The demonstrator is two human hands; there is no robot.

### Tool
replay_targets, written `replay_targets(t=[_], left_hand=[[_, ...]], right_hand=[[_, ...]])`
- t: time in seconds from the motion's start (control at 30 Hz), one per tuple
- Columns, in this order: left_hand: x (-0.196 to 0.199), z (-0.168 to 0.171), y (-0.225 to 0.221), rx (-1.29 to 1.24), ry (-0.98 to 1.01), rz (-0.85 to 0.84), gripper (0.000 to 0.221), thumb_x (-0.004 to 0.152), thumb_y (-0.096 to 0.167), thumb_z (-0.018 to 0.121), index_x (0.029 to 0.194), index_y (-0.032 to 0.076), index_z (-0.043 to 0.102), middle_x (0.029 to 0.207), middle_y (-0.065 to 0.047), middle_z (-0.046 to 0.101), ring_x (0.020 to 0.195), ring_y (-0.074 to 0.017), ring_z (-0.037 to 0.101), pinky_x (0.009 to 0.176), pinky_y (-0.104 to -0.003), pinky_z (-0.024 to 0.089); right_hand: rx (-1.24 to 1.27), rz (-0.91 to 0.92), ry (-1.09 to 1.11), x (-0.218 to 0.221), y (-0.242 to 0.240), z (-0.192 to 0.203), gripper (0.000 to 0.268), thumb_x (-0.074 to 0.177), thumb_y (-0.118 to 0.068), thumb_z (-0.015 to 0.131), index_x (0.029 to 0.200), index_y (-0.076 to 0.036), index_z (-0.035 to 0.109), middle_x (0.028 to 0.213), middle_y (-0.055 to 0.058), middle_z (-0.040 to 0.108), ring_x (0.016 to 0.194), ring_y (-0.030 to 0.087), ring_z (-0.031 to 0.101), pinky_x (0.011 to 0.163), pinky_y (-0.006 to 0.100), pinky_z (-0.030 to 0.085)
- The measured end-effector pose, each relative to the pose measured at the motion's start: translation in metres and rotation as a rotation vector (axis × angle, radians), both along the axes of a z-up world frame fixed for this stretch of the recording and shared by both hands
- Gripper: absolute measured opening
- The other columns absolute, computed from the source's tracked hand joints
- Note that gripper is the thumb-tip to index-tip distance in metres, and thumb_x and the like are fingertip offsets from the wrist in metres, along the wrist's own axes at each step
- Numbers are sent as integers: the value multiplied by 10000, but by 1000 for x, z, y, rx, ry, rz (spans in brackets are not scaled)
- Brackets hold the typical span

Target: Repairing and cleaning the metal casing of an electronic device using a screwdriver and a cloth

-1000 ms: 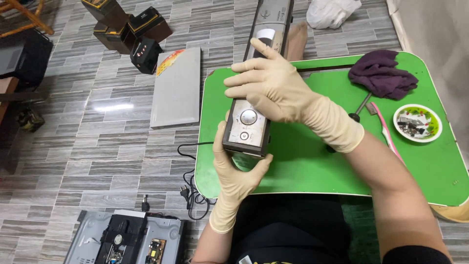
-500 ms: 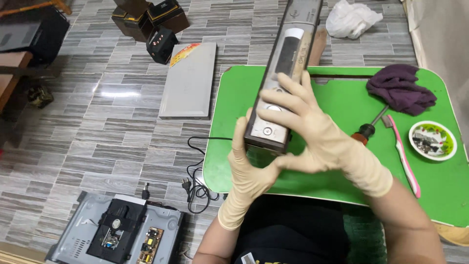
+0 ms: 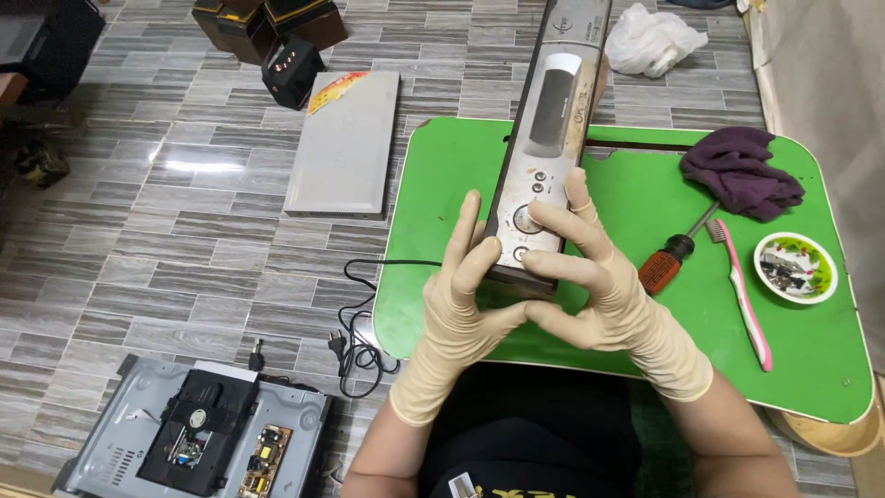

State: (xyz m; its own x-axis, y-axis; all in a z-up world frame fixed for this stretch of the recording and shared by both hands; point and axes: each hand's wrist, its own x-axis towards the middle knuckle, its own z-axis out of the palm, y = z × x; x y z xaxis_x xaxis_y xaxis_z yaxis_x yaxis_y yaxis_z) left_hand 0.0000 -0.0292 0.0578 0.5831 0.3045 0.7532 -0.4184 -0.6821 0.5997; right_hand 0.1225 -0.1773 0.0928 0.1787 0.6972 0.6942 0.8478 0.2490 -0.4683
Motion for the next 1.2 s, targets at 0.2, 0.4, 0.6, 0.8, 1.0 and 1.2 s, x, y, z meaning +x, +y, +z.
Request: replay_targets(t=[0.2, 0.4, 0.6, 0.8, 1.0, 1.2], left_hand=[[-10, 7, 33, 121, 118, -213, 933, 716, 154, 966, 1429, 286, 379, 1682, -150, 236, 1535, -395, 457, 1146, -400, 557], [-6, 30, 40, 103, 56, -372, 854, 773, 25, 882, 1416, 265, 375, 1586, -98, 409, 1523, -367, 440, 1312, -502, 417], [-5, 32, 41, 95, 70, -369, 621, 842, 183, 719, 1382, 219, 413, 1555, -128, 415, 1485, -367, 432, 1263, -496, 422], [44, 41, 50, 140, -214, -309, 612, 1006, 616, 380, 1237, 91, 592, 1123, -75, 597, 1102, -224, 497, 1106, -472, 451], [63, 100, 35, 454, 173, -554, 977, 837, 793, 205, 1293, 46, 637, 1453, -129, 557, 1449, -345, 450, 1261, -561, 196], [62, 102, 26, 600, 158, -435, 978, 910, 722, 51, 1258, 46, 667, 1332, -124, 650, 1329, -341, 560, 1100, -475, 332]], right_hand=[[-5, -33, -75, 3, 0, -12, 720, 751, -155, 949, 1313, -242, 508, 1576, 92, 366, 1588, 378, 111, 1353, 558, 171], [-24, -30, -32, 0, 0, -8, 615, 790, -110, 893, 1270, -232, 529, 1504, 111, 459, 1570, 390, 146, 1339, 552, 166], [-54, 8, -59, 1, -3, 6, 582, 783, -79, 879, 1265, -170, 566, 1487, 102, 475, 1554, 367, 177, 1335, 526, 169], [-104, 52, -44, 6, -13, 21, 584, 797, -60, 839, 1287, -84, 522, 1445, 135, 541, 1484, 357, 380, 1299, 502, 274], [-146, 129, 10, 18, -32, 32, 535, 817, -11, 788, 1298, -59, 560, 1418, 144, 541, 1316, 386, 546, 1150, 471, 473], [-81, -99, -113, 10, -37, 27, 371, 885, -184, 800, 1241, -226, 703, 1301, 2, 543, 1234, 238, 474, 1139, 384, 421]])
